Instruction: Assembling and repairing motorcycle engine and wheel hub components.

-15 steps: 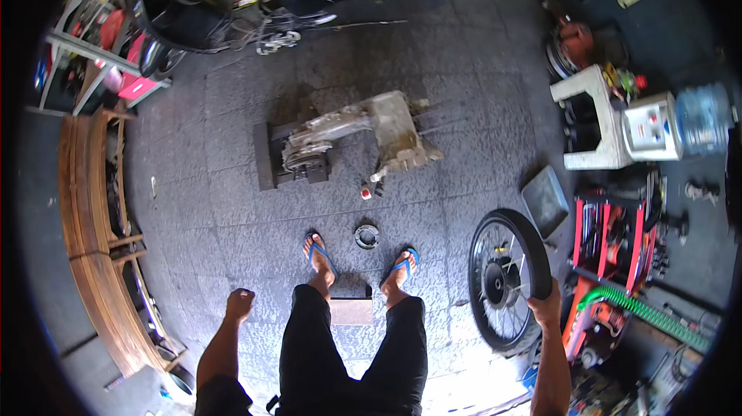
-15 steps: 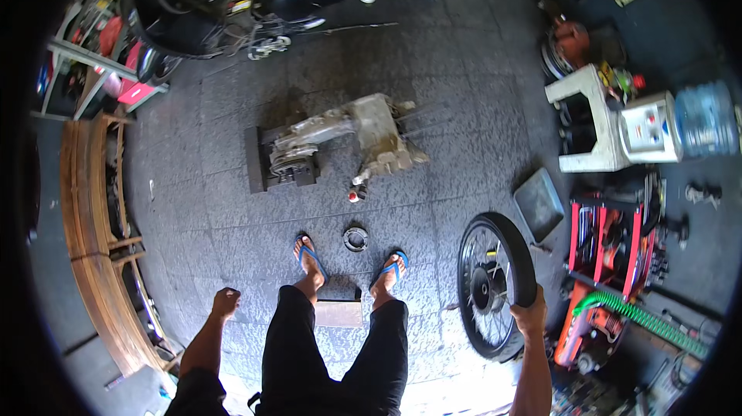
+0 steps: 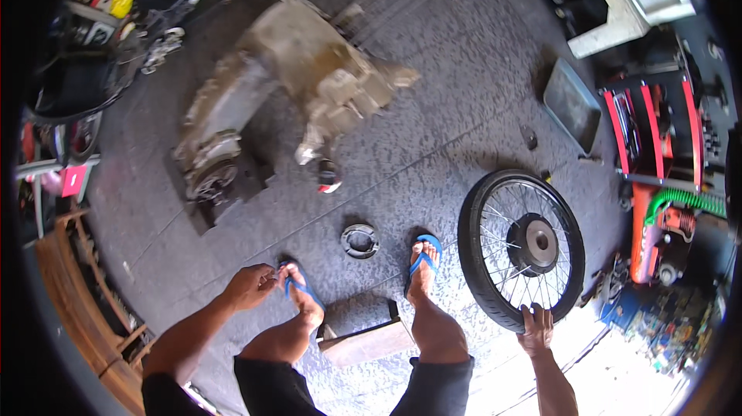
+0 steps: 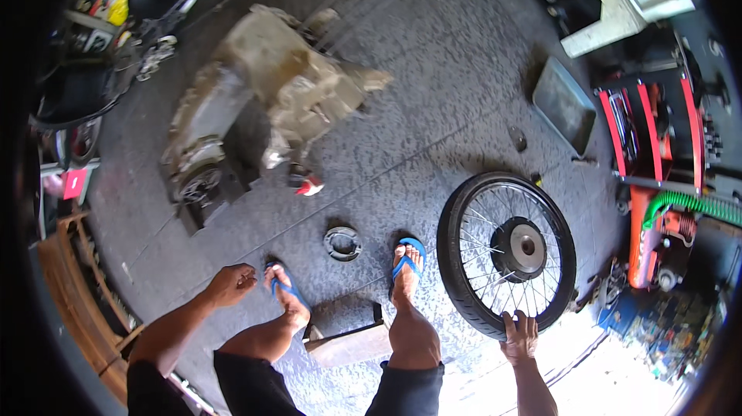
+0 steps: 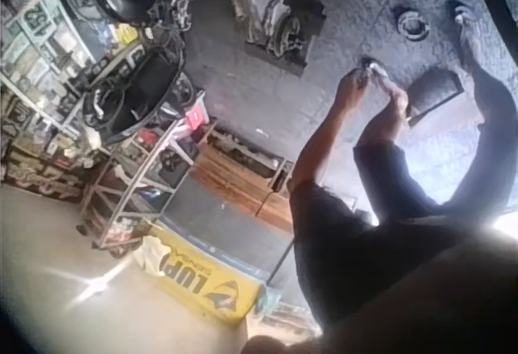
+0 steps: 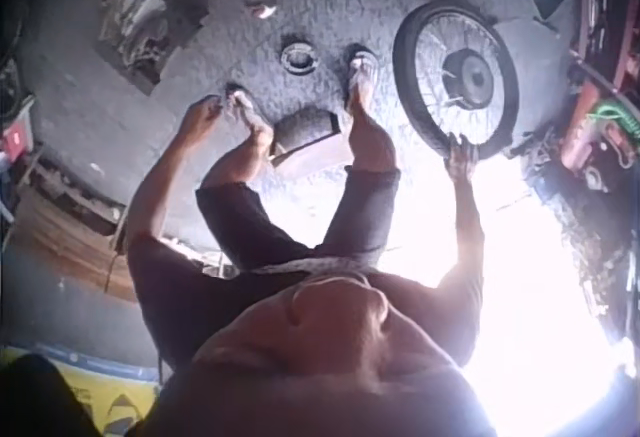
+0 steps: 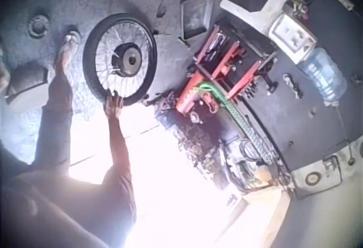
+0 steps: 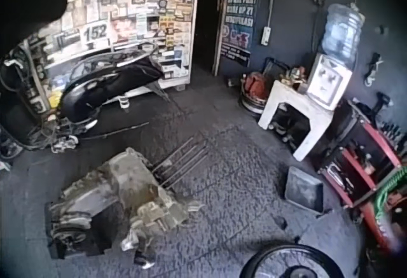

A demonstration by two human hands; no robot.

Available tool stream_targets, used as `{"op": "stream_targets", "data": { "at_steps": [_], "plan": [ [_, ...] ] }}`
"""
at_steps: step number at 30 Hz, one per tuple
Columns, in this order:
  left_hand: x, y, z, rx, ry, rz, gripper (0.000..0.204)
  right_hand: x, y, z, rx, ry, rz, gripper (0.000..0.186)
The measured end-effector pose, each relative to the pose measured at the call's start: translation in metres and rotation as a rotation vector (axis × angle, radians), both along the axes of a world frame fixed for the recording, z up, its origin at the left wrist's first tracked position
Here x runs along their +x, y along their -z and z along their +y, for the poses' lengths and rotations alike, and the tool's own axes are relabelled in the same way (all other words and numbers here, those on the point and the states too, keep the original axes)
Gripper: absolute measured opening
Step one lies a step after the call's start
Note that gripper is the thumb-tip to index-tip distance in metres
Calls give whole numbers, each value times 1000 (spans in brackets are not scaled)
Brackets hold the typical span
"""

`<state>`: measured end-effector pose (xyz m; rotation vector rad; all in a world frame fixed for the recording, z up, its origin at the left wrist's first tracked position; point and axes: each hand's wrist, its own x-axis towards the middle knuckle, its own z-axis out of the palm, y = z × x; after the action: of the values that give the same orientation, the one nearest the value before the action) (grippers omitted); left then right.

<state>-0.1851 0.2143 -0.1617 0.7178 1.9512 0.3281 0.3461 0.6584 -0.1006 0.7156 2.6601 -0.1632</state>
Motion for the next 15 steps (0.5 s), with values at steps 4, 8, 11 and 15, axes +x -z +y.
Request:
{"op": "stream_targets", "data": {
  "at_steps": [4,8,11,15],
  "plan": [
    [-10,77,42,-37,249,-142,34,39,66,-31,28,47,82,82],
    [-3,131,71,83,477,-91,41,80,121,-58,42,109,99,72],
    [4,150,92,220,542,-86,46,111,156,-55,145,110,90,57],
    [-4,127,69,216,521,131,45,134,199,-55,185,125,151,53]
  ]
}}
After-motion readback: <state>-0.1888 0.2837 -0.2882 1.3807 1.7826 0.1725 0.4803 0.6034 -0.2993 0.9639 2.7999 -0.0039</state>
